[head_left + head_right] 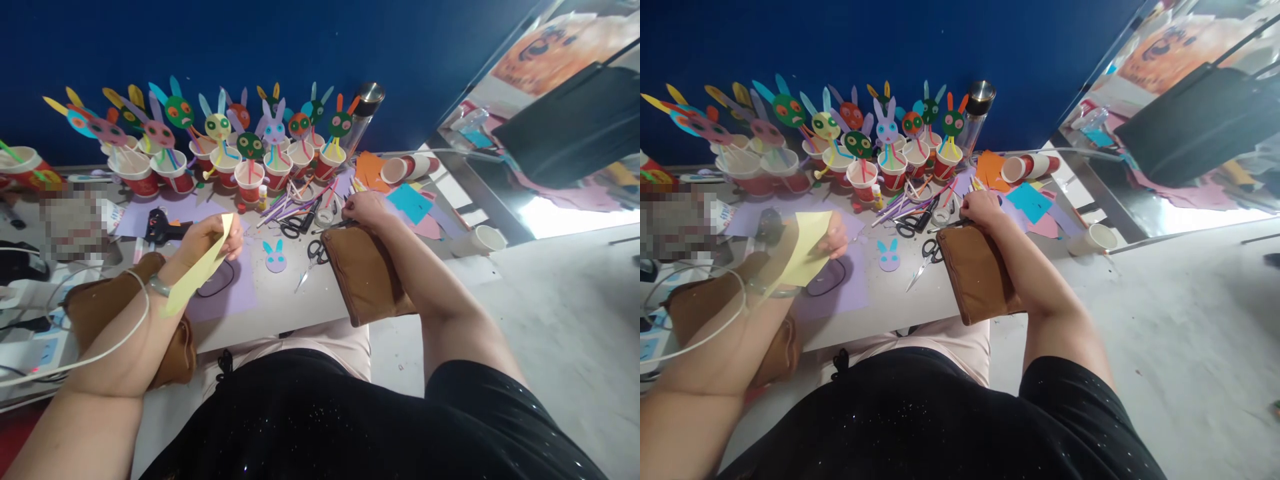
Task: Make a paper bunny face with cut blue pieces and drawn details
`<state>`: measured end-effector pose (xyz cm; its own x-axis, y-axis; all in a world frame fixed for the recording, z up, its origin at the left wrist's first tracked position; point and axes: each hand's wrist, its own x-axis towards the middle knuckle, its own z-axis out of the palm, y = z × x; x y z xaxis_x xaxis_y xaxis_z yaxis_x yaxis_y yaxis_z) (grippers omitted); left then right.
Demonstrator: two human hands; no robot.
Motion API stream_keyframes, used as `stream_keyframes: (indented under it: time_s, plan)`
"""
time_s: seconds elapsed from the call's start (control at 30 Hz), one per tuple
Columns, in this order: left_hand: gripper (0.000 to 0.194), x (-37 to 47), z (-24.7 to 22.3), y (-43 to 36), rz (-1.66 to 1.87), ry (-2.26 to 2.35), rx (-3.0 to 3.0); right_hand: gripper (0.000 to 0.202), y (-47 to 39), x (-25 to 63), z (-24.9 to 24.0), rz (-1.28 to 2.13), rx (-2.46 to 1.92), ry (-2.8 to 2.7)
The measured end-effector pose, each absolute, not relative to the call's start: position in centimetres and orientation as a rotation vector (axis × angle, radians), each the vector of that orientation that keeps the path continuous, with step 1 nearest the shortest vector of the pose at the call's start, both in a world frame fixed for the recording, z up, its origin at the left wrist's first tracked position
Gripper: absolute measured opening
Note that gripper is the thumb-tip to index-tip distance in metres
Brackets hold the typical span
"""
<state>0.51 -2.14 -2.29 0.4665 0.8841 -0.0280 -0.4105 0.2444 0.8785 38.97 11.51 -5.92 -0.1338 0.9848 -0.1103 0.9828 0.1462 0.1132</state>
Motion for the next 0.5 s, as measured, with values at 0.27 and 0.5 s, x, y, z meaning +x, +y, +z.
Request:
stream_keyframes:
  time_s: [0.27, 0.5]
  plan:
    - [0.038, 0.5, -2.5, -2.0, 0.976, 0.614, 0.954, 0.017, 12.7, 41.1, -6.5, -0.269, 2.261, 2.35]
    - [0.038, 0.5, -2.8, -1.7, 0.955, 0.602, 0.981, 0.02, 12.5, 44.1, -6.6, -0.698, 2.493, 2.46]
